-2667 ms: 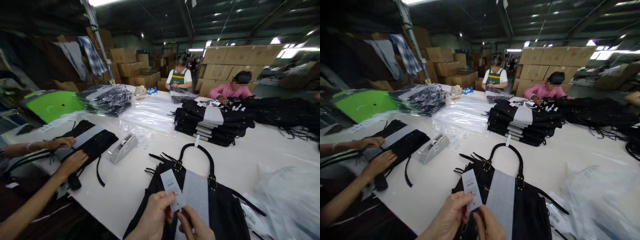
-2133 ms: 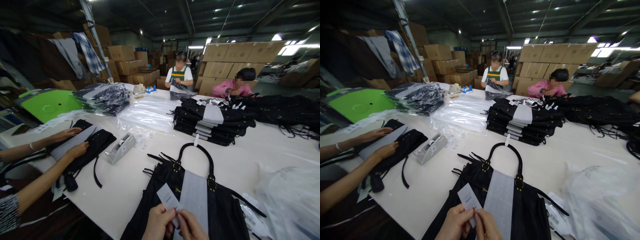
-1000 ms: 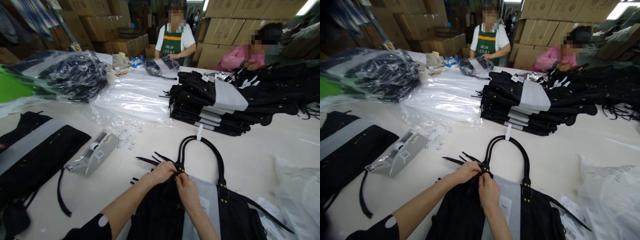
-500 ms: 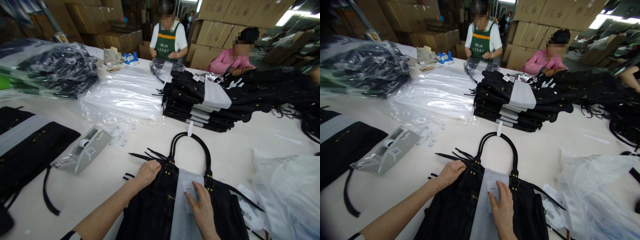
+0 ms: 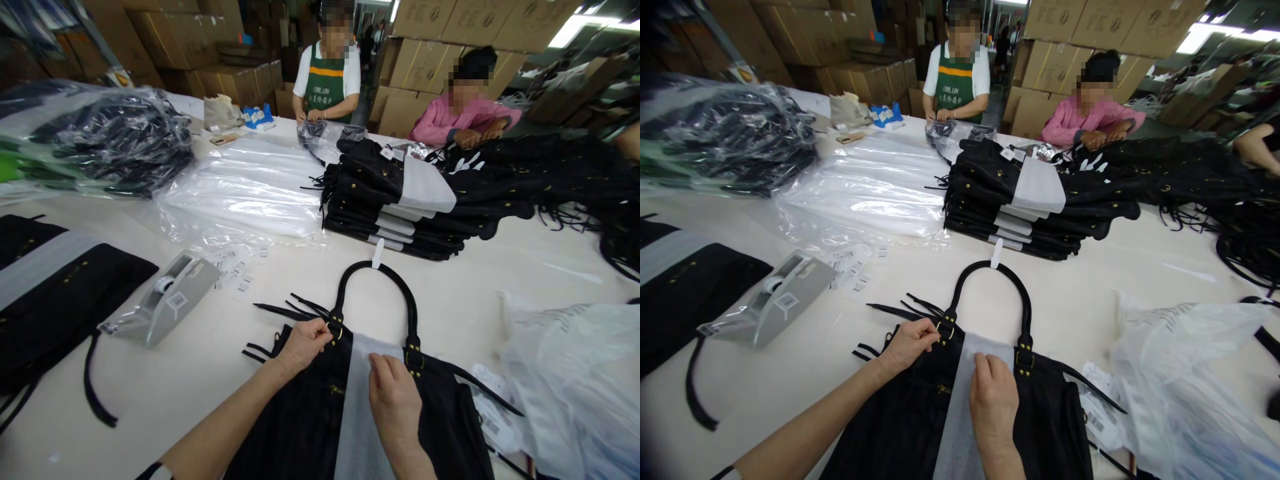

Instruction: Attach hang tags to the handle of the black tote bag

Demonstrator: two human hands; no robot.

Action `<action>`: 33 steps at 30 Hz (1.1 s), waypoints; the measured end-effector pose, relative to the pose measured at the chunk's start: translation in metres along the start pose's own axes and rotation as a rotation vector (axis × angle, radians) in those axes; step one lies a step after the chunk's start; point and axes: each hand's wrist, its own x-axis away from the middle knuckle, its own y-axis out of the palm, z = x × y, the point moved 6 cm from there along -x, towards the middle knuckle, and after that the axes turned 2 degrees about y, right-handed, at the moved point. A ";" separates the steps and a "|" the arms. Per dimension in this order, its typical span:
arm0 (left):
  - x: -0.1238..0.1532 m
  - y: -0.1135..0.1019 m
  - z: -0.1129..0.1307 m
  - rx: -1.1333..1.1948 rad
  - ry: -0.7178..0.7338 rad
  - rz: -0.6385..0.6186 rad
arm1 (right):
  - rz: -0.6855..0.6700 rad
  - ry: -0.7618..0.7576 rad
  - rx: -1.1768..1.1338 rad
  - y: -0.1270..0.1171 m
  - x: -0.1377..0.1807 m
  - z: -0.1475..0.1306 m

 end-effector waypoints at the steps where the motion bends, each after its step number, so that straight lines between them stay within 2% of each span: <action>1: 0.001 0.001 -0.001 0.024 -0.027 0.002 | 0.012 -0.093 0.065 0.001 0.004 -0.009; 3: 0.004 0.000 -0.003 0.059 -0.068 0.011 | -0.014 -0.191 0.117 0.008 0.014 -0.020; 5: 0.007 0.000 -0.002 0.069 -0.081 0.006 | -0.065 -0.211 0.094 0.017 0.025 -0.023; 9: 0.011 0.002 0.001 0.073 -0.082 -0.017 | -0.130 -0.125 -0.015 0.024 0.035 -0.019; 16: 0.014 0.007 -0.005 0.100 -0.071 0.000 | -0.163 0.009 -0.114 0.032 0.014 -0.010; 19: 0.015 0.010 -0.006 0.113 -0.063 -0.006 | -0.142 -0.007 -0.092 0.036 0.010 -0.012; 25: 0.015 0.013 -0.004 0.078 0.007 -0.009 | -0.054 -0.153 -0.004 0.040 0.007 -0.018; 27: 0.016 0.015 -0.001 0.071 0.038 -0.017 | -0.087 -0.113 -0.072 0.042 0.004 -0.015; 29: 0.017 0.021 0.004 0.060 0.071 -0.040 | -0.152 -0.021 -0.239 0.045 0.001 -0.010; 33: 0.018 0.034 0.007 -0.060 0.093 -0.108 | -0.231 0.124 -0.466 0.046 -0.001 -0.009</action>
